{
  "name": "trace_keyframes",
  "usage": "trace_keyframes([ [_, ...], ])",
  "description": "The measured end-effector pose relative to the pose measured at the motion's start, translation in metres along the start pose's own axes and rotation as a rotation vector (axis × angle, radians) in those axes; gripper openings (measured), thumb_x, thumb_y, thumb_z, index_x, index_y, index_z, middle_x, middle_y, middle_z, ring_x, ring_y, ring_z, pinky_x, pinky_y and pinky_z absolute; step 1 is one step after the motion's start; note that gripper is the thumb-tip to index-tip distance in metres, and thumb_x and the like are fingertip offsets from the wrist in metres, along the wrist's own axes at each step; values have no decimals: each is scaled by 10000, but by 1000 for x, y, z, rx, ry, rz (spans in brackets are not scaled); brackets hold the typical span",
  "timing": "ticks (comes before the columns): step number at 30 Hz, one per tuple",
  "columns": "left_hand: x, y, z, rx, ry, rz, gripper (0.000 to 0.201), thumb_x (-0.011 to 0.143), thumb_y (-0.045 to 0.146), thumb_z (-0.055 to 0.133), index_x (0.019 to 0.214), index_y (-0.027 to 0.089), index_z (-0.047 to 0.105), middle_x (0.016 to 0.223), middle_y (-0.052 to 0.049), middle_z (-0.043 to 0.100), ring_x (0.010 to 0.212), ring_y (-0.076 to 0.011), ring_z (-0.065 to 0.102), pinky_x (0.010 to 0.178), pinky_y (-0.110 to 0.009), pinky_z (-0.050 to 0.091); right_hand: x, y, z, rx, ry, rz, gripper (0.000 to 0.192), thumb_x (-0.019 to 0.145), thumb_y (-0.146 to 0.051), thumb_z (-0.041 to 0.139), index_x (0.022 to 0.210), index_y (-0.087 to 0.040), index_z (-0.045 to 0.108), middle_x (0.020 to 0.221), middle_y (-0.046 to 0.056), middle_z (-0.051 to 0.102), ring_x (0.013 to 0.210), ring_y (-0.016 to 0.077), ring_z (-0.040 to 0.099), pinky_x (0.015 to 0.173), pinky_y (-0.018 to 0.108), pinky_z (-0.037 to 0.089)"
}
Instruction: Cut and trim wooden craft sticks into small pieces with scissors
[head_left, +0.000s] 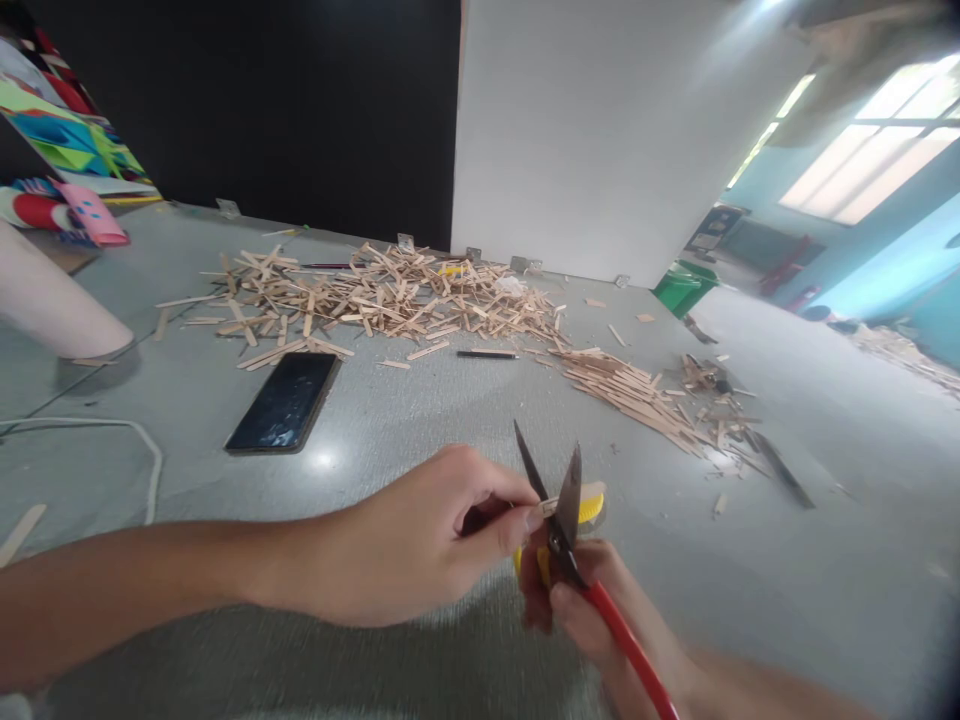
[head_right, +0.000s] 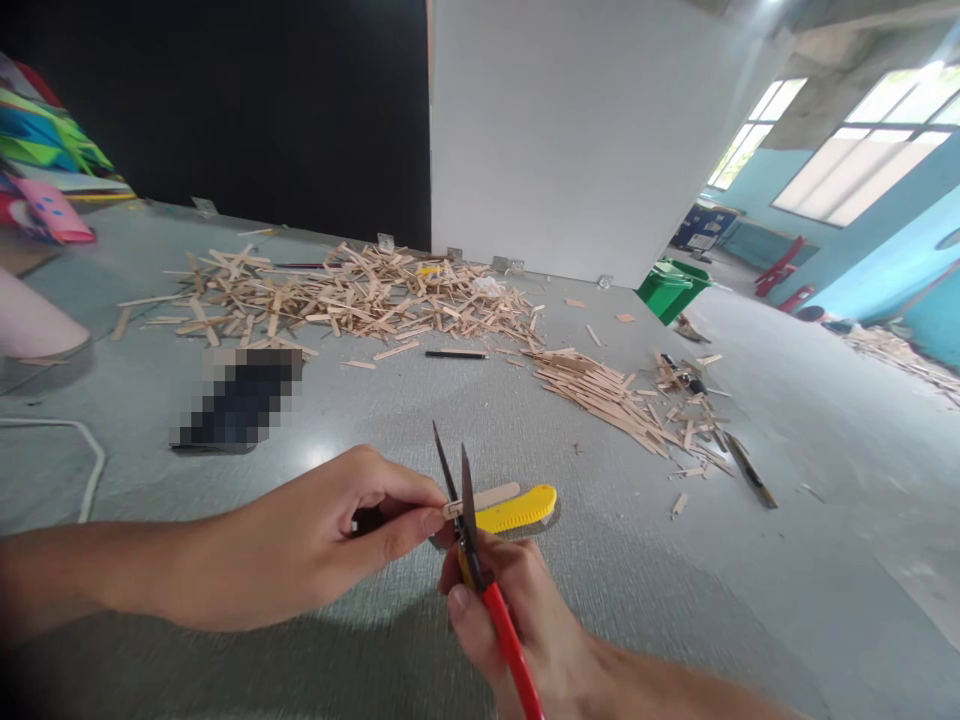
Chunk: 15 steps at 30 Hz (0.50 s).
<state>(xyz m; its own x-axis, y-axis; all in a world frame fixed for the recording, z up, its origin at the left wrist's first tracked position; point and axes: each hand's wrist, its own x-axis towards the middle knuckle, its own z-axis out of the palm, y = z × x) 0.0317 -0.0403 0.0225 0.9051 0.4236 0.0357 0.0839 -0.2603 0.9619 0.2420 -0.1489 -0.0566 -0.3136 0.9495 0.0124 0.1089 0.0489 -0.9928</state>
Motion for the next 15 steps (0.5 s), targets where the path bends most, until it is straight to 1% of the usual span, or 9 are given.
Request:
trace_keyframes([
  [4, 1, -1, 2, 67, 25, -44, 357, 1116, 262, 481, 933, 136, 761, 696, 28, 560, 635, -108, 429, 566, -220, 315, 1, -6, 1, 51, -24, 38, 483, 1042, -687, 510, 884, -234, 561, 712, -24, 476, 603, 159, 424, 592, 332, 456],
  [7, 1, -2, 2, 111, 46, -59, 335, 1096, 251, 484, 924, 122, 742, 712, 24, 519, 657, -115, 406, 580, -221, 327, 0, -8, 1, 14, -8, -14, 466, 1058, -659, 514, 908, -223, 581, 716, -20, 492, 606, 156, 440, 576, 312, 471],
  [10, 1, 0, 2, 136, 43, -67, 324, 1086, 266, 496, 883, 132, 710, 693, 38, 434, 642, -109, 371, 549, -218, 295, -2, -5, 2, -16, 30, -49, 461, 1070, -644, 506, 944, -211, 598, 709, -14, 502, 608, 158, 458, 553, 298, 475],
  [12, 0, 1, 1, 142, 40, -67, 327, 1081, 267, 502, 813, 147, 645, 682, 50, 383, 629, -99, 347, 531, -210, 275, -4, -2, 2, -15, 31, -44, 470, 1077, -644, 489, 929, -210, 592, 696, -10, 509, 597, 158, 463, 533, 292, 473],
  [15, 0, 3, 1, 135, 43, -52, 356, 1080, 256, 501, 734, 172, 514, 665, 63, 346, 610, -87, 315, 518, -199, 260, -4, -1, 1, -14, -10, -39, 469, 1068, -648, 507, 923, -209, 587, 692, -12, 502, 590, 156, 465, 520, 289, 475],
])
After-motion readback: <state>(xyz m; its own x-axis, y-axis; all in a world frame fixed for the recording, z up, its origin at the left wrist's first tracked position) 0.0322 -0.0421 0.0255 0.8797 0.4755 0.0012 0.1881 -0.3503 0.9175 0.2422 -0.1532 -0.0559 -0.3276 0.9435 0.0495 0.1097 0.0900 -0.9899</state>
